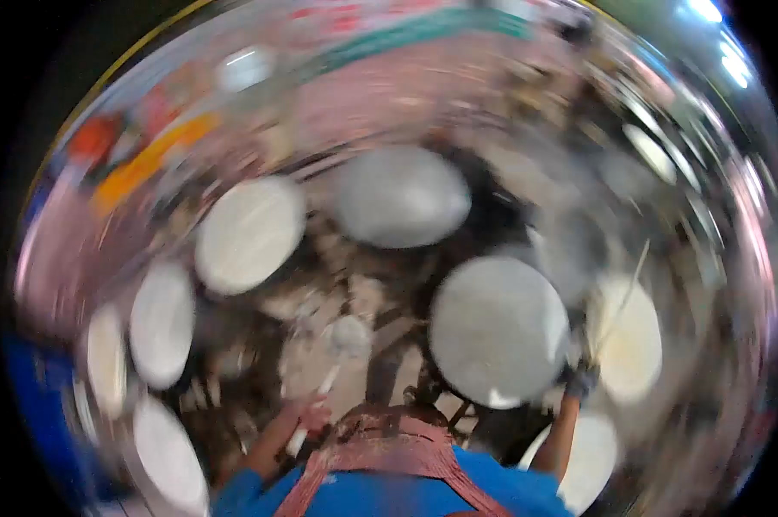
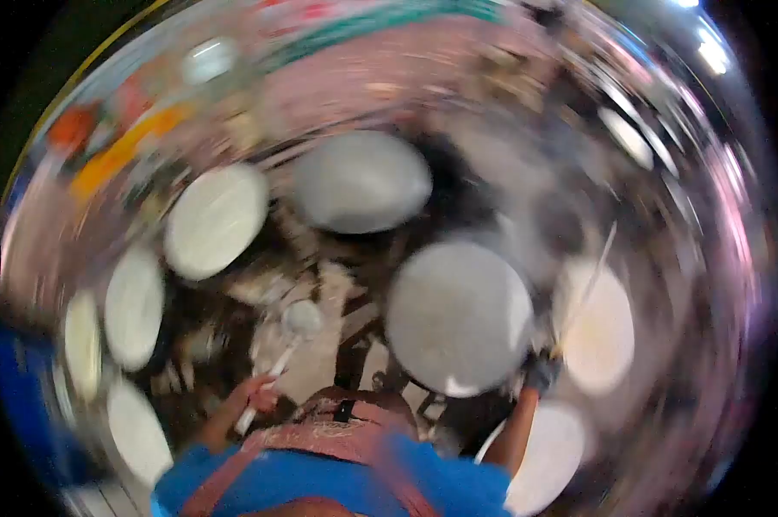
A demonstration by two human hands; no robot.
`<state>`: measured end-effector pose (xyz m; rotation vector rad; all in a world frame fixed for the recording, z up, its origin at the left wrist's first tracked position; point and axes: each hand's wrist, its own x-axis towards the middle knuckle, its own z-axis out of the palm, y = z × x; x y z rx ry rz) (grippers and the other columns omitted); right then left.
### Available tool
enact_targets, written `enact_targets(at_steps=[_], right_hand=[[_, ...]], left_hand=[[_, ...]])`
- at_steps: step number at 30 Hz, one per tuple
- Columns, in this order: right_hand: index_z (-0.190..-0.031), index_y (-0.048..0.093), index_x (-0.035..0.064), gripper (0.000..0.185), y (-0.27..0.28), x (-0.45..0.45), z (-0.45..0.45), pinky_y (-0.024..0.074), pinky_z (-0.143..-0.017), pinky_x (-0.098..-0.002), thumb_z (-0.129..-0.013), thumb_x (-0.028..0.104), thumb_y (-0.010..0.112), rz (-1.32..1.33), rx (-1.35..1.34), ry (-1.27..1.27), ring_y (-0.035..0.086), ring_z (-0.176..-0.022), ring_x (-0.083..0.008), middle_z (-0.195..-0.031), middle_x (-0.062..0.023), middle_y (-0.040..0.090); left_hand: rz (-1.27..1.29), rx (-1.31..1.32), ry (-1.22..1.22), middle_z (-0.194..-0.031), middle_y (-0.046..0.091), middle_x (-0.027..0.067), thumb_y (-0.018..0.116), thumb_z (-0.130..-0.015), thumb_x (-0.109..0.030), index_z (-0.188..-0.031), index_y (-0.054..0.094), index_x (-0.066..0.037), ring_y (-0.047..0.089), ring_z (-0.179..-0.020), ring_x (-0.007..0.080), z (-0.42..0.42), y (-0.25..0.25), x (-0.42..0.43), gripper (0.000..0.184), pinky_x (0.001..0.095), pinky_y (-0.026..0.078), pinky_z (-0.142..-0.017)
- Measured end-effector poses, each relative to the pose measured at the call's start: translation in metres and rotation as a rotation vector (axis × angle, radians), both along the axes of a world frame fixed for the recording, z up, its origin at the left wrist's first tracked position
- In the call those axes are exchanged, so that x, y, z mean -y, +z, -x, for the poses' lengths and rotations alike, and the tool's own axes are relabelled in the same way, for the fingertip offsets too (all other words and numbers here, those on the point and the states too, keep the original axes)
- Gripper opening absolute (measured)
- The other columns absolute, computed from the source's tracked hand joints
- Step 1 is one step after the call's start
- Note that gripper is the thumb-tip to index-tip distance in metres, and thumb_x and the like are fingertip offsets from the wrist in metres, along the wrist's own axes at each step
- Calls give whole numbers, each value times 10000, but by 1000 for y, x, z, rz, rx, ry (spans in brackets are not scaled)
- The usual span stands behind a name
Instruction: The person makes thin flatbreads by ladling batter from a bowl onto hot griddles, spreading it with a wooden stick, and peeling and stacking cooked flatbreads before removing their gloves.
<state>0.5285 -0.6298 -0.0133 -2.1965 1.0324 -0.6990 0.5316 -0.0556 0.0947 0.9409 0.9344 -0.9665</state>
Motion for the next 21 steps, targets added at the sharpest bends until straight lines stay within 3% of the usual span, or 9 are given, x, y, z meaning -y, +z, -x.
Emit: enact_targets(at_steps=[1, 3, 5, 7, 9, 10, 14, 17, 21], right_hand=[[-1092, 452, -54, 464, 29, -28, -31, 417, -776, -351, -796, 292, 539, -124, -500, -90, 507, -900, -257, -1030, -168, 530], [-1040, 470, -58, 457, 3, -69, -59, 428, -747, -325, -725, 227, 641, 63, -115, 377, 521, -868, -240, -994, -157, 547], [-1021, 487, -38, 419, -7, -138, -97, 431, -739, -303, -700, 167, 663, -220, 2, 714, 522, -857, -204, -972, -142, 546], [-1054, 476, -34, 367, 8, -221, -115, 432, -760, -312, -771, 177, 576, 209, -217, 1107, 499, -891, -242, -990, -174, 527], [-935, 563, 27, 231, 24, -306, -123, 419, -600, -258, -731, 122, 615, -587, -117, 1390, 509, -655, -144, -754, -32, 563], [-944, 555, 11, 243, 23, -322, -129, 434, -603, -305, -753, 158, 588, -660, -393, 1518, 519, -659, -183, -824, -73, 565], [-825, 569, -12, 265, -6, -449, -93, 408, -512, -345, -722, 221, 644, 548, -153, 2129, 467, -573, -201, -668, -77, 520], [-819, 564, -3, 318, 30, -547, 10, 401, -520, -370, -701, 275, 665, 366, -506, 2178, 457, -558, -221, -620, -87, 511], [-893, 544, 4, 414, 14, -668, 130, 421, -580, -404, -703, 361, 632, 629, -132, 2587, 536, -626, -314, -705, -158, 572]], left_hand=[[-45, 0, 43, -495, 364, -20, 473, -817, -332, -748, 446, -85, 337, -374, 67, 17, 14, -2, 258, 201, 295, -348], [368, 35, 309, -466, 348, -10, 445, -832, -275, -695, 406, -97, 347, -366, 81, 83, -52, -32, 227, 209, 292, -335], [496, 254, 526, -467, 347, -7, 433, -836, -248, -698, 401, -97, 334, -358, 77, 129, -56, -31, 207, 211, 283, -326], [502, 362, 804, -466, 325, -16, 414, -842, -208, -673, 387, -105, 302, -346, 65, 179, -41, -18, 200, 206, 258, -308], [642, 287, 1083, -463, 287, -33, 406, -843, -195, -658, 345, -104, 279, -339, 60, 204, -40, -7, 215, 179, 226, -286], [556, 294, 1185, -468, 293, -34, 408, -841, -193, -667, 349, -104, 277, -339, 55, 228, -37, 13, 204, 173, 230, -284], [563, 385, 1539, -476, 301, -41, 415, -837, -216, -675, 358, -108, 278, -333, 33, 328, -28, 10, 203, 156, 233, -268], [579, 500, 1779, -477, 301, -23, 436, -838, -239, -670, 354, -115, 269, -317, 37, 415, -30, 17, 224, 158, 223, -249], [411, 706, 2015, -485, 312, -7, 458, -833, -202, -864, 369, -192, 271, -325, 46, 523, -40, 13, 94, 166, 206, -240]])
